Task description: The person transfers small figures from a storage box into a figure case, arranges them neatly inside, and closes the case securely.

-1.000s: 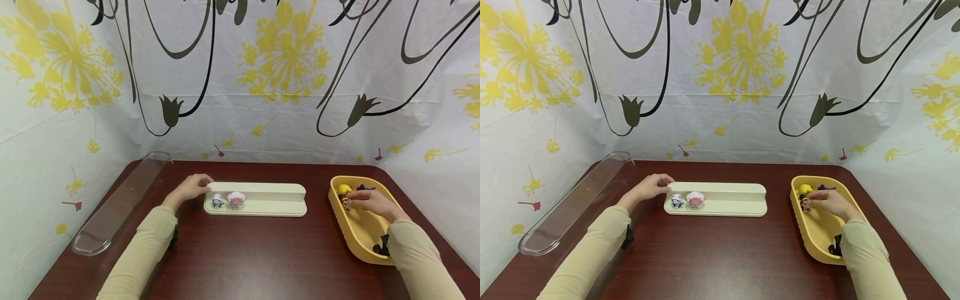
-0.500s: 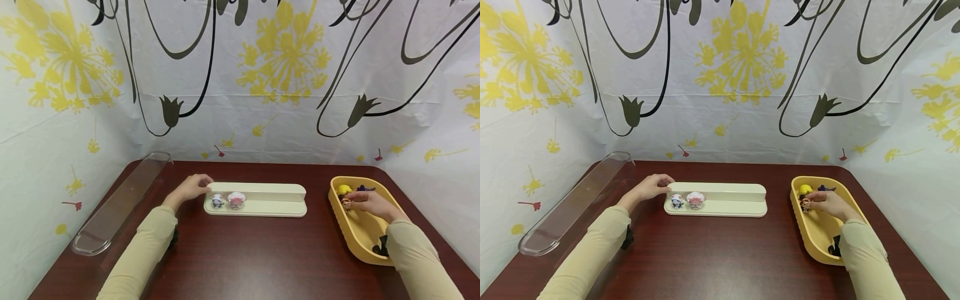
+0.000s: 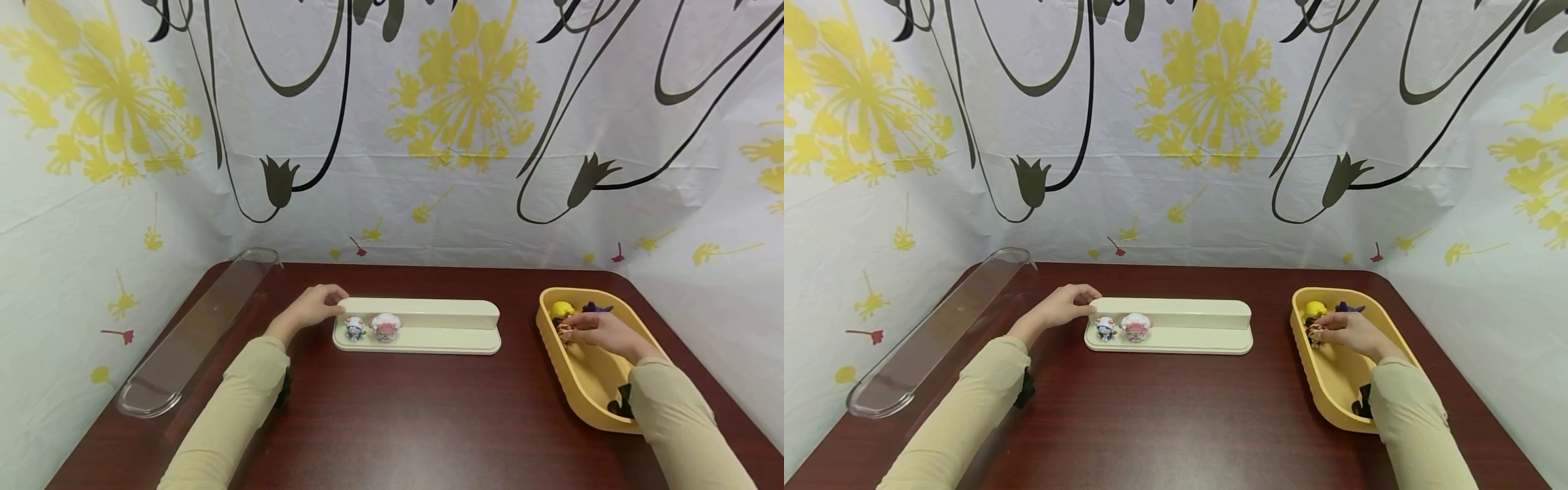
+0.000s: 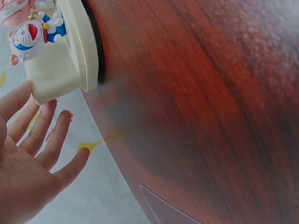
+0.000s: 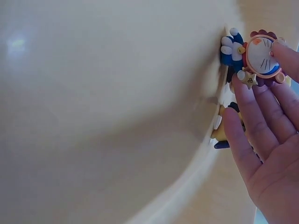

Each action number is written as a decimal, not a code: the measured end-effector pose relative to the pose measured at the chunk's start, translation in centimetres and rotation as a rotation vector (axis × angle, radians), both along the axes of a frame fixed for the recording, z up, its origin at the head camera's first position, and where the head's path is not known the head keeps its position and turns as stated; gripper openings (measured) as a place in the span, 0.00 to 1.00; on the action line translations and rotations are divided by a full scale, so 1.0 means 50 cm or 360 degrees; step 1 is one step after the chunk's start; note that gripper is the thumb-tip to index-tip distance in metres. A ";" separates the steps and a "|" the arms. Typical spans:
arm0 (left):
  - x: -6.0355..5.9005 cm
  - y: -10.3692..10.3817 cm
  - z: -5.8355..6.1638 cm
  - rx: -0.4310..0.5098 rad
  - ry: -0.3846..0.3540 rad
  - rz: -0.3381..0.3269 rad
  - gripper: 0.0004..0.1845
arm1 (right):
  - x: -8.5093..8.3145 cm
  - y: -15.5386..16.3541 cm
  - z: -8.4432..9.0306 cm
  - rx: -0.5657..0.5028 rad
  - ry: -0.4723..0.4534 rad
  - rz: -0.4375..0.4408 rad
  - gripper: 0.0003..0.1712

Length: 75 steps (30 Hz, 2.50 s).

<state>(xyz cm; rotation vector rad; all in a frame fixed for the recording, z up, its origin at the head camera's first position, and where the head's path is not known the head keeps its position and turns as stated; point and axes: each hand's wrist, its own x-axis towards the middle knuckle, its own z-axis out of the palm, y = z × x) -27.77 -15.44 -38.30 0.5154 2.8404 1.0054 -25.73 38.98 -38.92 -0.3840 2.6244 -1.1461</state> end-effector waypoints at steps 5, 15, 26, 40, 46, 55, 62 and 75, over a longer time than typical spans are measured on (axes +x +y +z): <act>0.001 0.000 0.002 -0.0001 0.0002 0.0000 0.13 | 0.001 -0.001 0.001 0.0042 0.0000 -0.0018 0.23; 0.001 -0.001 0.001 0.0008 0.0031 -0.0025 0.14 | 0.004 0.005 0.005 0.0113 0.0140 -0.0089 0.24; 0.001 -0.001 0.000 0.0017 0.0012 -0.0023 0.14 | 0.009 0.002 0.025 0.0182 0.0259 -0.0137 0.23; 0.002 0.001 0.002 0.0005 -0.0001 -0.0008 0.15 | 0.002 -0.025 0.076 0.0257 0.0437 -0.0124 0.24; 0.001 -0.001 0.001 0.0001 0.0029 -0.0027 0.14 | 0.006 -0.050 0.102 0.0245 0.0451 -0.0120 0.24; 0.001 -0.001 0.001 0.0007 0.0029 -0.0030 0.14 | 0.011 -0.107 0.140 0.0261 0.0560 -0.0086 0.22; 0.001 0.000 0.001 0.0006 0.0011 -0.0014 0.13 | 0.011 -0.147 0.159 0.0246 0.0576 -0.0032 0.22; -0.001 -0.003 -0.004 0.0010 0.0036 -0.0018 0.12 | 0.004 -0.231 0.156 0.0052 0.0542 0.0051 0.21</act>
